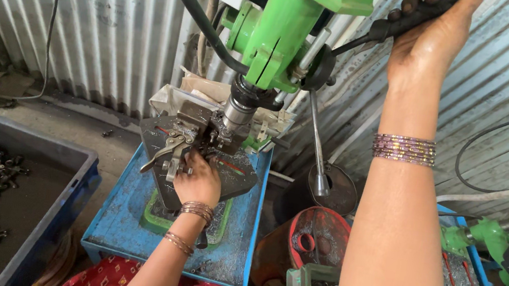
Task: The person operates a bench drill press, holding the feed lever with one hand while positioning small metal workpieces on the drill table with the other. They drill each part, then move finished pieces into a nearby bin of completed parts and place new workpieces under the bit.
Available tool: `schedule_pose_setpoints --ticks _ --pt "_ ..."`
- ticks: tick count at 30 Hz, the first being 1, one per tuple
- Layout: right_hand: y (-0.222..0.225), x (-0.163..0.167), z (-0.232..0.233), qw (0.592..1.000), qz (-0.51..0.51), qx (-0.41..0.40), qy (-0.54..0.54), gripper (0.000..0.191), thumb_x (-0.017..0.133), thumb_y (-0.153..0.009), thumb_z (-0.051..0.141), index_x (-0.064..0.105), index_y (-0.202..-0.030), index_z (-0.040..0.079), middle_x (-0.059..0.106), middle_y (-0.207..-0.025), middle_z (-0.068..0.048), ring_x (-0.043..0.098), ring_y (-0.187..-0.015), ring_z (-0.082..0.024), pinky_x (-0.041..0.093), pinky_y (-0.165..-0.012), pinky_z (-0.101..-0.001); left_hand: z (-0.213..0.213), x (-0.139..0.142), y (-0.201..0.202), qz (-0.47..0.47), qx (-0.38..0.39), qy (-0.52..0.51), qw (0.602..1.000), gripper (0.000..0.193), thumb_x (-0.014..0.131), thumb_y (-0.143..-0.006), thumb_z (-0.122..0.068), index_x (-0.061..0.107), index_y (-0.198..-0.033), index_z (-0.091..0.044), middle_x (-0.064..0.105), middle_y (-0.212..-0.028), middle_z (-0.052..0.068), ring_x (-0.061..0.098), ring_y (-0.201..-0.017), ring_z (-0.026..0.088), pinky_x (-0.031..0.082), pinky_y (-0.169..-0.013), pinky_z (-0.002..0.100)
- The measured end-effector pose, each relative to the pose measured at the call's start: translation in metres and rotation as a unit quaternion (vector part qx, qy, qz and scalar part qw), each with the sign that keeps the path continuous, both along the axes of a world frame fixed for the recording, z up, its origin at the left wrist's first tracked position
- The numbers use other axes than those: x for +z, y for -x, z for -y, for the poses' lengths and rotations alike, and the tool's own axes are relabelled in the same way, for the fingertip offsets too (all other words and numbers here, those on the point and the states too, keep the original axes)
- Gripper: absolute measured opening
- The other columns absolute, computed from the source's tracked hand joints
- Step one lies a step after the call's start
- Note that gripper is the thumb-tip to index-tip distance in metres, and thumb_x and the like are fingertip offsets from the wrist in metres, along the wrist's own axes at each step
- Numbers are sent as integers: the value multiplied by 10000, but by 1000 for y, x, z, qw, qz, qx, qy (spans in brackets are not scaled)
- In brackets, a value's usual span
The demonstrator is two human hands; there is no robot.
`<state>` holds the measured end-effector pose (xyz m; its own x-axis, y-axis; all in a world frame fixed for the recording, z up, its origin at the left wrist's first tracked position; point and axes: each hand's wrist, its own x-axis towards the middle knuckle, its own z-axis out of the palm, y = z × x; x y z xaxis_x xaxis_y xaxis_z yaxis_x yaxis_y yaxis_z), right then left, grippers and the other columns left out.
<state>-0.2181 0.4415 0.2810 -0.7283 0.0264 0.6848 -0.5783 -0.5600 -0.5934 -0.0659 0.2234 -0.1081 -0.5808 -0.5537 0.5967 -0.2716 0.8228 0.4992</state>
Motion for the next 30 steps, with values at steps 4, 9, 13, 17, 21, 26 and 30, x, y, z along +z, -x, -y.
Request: schedule_pose_setpoints --ticks 4,9,13,17,21,26,30 --pt "-3 0 2 1000 -9 6 -3 467 614 -1010 571 536 -1021 111 513 -835 -52 517 -792 -267 408 -717 -431 7 5 -2 -37 -23 -37 998 423 634 -972 -325 612 -1275 -30 727 -1147 172 714 -922 342 584 -699 460" --pt "-12 2 5 1000 -2 -5 -6 455 636 -1006 573 522 -1013 132 511 -805 -42 518 -770 -257 451 -740 -450 -4 16 -24 133 -90 -53 986 358 617 -963 -279 593 -1235 -48 733 -994 117 721 -937 287 548 -925 462" --pt "-12 3 6 1000 -1 2 -2 443 630 -988 554 511 -1016 128 501 -805 -38 507 -770 -255 445 -745 -450 -20 17 -23 -75 -228 -430 870 224 531 -1055 -220 558 -1184 -39 737 -1048 147 707 -920 228 539 -846 373" --pt "-9 1 3 1000 -7 14 -12 478 623 -1042 566 513 -1038 101 510 -861 -56 477 -777 -266 393 -690 -415 -17 23 6 -196 -250 -773 548 210 585 -1047 -189 550 -1227 -86 689 -1095 69 637 -880 164 539 -787 341" --pt "-6 1 3 1000 -2 6 -9 444 621 -1020 555 529 -997 122 502 -812 -43 516 -783 -261 443 -760 -457 -12 34 23 -230 -261 -780 520 298 625 -984 -139 474 -1237 -181 676 -1097 35 670 -919 172 585 -831 323" --pt "-4 3 6 1000 11 5 2 477 615 -1024 581 546 -980 111 547 -824 -57 530 -767 -277 445 -747 -465 -8 34 20 -221 -271 -800 487 381 650 -998 -156 460 -1303 -31 674 -1131 132 696 -992 260 618 -885 383" --pt "-5 0 7 1000 5 4 -10 456 615 -1024 570 542 -989 122 522 -819 -48 539 -782 -271 449 -754 -466 -4 41 -18 -122 -336 -796 489 493 638 -989 -170 445 -1412 -6 689 -1227 108 701 -1162 288 598 -973 404"
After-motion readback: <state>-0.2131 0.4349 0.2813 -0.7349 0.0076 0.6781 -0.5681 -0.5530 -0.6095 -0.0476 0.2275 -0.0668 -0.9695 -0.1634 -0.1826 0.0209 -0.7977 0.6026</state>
